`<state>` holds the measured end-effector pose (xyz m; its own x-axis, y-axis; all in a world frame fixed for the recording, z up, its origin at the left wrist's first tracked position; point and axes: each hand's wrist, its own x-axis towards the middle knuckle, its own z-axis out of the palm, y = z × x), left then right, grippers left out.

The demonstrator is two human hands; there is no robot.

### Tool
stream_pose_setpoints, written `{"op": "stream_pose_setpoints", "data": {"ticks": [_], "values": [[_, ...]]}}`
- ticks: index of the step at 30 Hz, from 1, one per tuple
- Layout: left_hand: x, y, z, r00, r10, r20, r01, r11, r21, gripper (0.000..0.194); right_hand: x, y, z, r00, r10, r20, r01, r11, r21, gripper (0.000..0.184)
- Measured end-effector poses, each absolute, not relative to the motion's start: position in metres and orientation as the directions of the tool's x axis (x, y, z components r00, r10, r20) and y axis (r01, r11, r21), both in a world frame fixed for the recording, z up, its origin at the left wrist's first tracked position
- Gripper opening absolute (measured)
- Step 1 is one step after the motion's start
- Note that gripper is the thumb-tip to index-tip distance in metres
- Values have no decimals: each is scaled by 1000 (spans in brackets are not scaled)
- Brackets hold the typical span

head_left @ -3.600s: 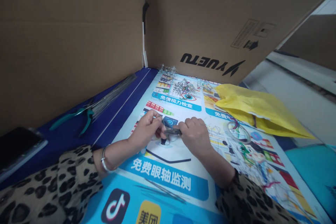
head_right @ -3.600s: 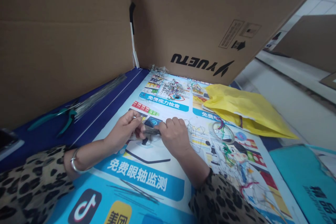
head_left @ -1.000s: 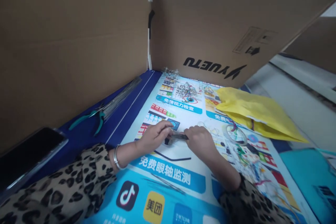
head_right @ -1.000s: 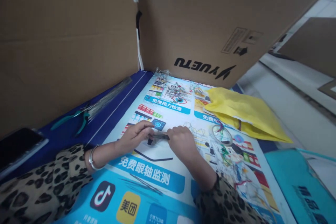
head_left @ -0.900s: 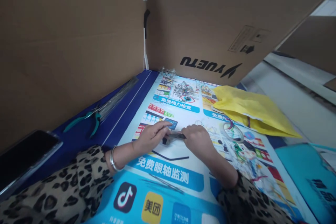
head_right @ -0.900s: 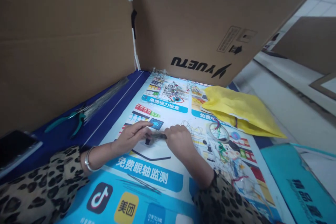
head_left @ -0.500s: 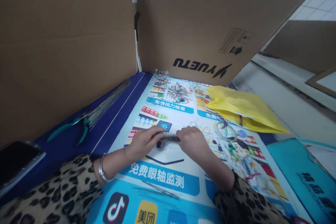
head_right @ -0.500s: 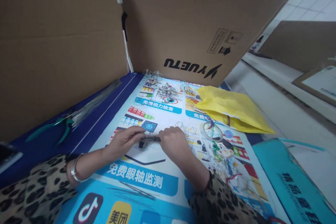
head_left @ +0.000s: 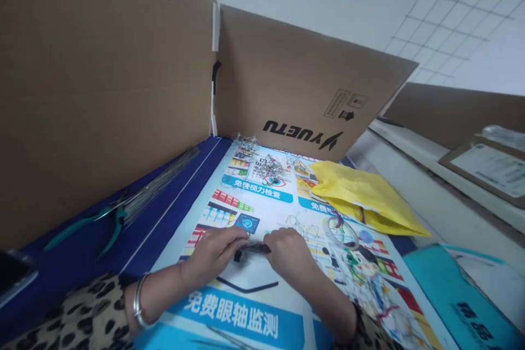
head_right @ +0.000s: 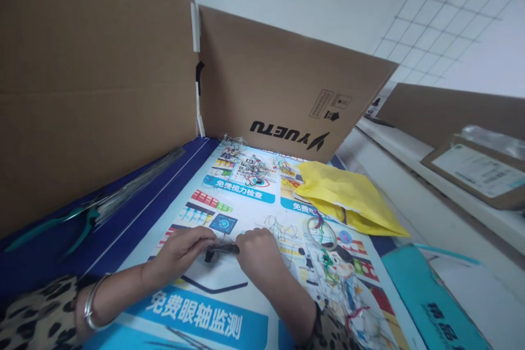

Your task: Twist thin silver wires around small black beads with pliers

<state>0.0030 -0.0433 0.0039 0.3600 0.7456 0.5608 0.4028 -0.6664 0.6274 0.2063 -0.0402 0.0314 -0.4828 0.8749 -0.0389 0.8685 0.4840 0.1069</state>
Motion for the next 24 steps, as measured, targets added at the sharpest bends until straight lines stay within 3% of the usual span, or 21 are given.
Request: {"op": "stream_pose_setpoints", "data": {"ticks": [4, 10, 16, 21, 24], "values": [[3, -44, 3, 356, 685, 635, 400, -726, 559, 13, 206, -40, 31, -485, 873, -43, 867, 487, 106, 13], [4, -43, 3, 312, 760, 571, 361, -650, 668, 18, 205, -37, 30, -448, 894, 1, 887, 444, 129, 11], [0, -33, 2, 263, 707, 657, 365, -703, 611, 22, 208, -32, 26, -381, 925, -8, 918, 379, 120, 12], [0, -31, 4, 237, 784, 573, 319, -620, 716, 22, 210, -27, 22, -342, 939, -13, 934, 342, 108, 13], [3, -31, 6, 220, 868, 445, 268, -492, 828, 25, 210, -24, 21, -312, 950, -8, 945, 311, 97, 13]]}}
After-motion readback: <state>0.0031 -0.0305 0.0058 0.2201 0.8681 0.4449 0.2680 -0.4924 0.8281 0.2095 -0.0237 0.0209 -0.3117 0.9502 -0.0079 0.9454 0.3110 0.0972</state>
